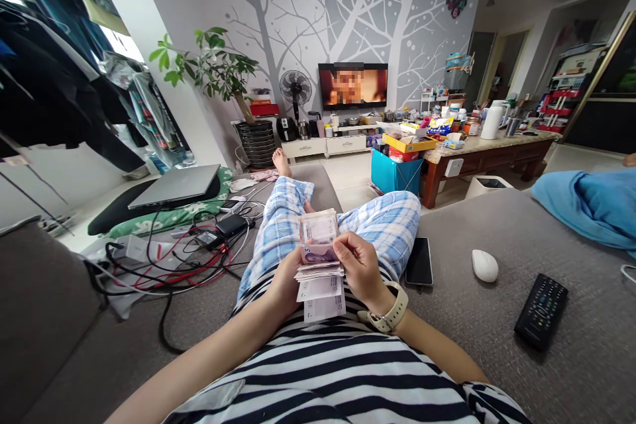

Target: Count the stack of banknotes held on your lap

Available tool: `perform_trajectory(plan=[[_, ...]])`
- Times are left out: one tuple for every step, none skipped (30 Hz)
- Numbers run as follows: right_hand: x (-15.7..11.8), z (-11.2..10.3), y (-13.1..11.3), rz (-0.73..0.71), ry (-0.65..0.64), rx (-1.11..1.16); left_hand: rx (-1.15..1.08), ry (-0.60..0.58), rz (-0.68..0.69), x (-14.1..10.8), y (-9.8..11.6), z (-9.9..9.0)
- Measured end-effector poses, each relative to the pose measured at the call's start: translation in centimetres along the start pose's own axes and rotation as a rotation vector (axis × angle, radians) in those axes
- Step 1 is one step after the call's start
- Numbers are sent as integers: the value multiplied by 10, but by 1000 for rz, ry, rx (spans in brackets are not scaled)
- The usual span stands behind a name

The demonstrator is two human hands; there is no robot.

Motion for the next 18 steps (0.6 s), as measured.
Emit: perform_trajectory(plan=[[0,0,0,-3,-6,2,-9,2,-19,0,-2,-1],[0,0,-1,-6,-10,1,-22,4,-36,1,-3,-1],[0,0,-1,-9,-13,-1,-36,6,-50,1,-5,-1],[0,0,-1,-10,-15,-4,-50,8,-59,2,-5,-1],[-1,0,-1,-10,-15,-8,-61,10,-62,2,-6,-1],[-1,0,-1,-8,-15,-10,-66,15,-63,2,-6,-1],[-1,0,-1,-3,-17,-10,-64,19,-63,2,-6,-1],[-1,1,0,6,-21,-6,-57,21,-63,2,-6,-1],[-1,1,1,16,-29,5,-45,18,-65,2,-6,-1],[-1,2,2,26,-40,22,-33,14,-66,2,-6,-1],[0,3,4,37,-53,40,-23,8,-67,2,-6,-1],[1,3,5,48,-59,57,-15,2,-68,2,-7,-1],[2,3,7,61,-52,67,-11,-4,-69,2,-7,-1],[4,1,9,74,-29,66,-9,-10,-68,2,-7,-1],[6,-1,12,91,8,55,-9,-13,-61,2,-7,-1],[8,-4,15,111,54,36,-13,-17,-52,3,-7,-2],[10,-7,19,131,97,18,-22,-24,-45,3,-7,-2],[12,-9,22,153,127,5,-37,-24,-44,3,-7,-2]])
Point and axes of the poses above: each hand's wrist, its own x-axis towards the middle knuckle, its own z-axis out of the palm, y = z × x, the point moved 7 cm from there along x, towards the middle knuckle, and after that the axes turned 15 degrees about z, right-handed, at the moved point
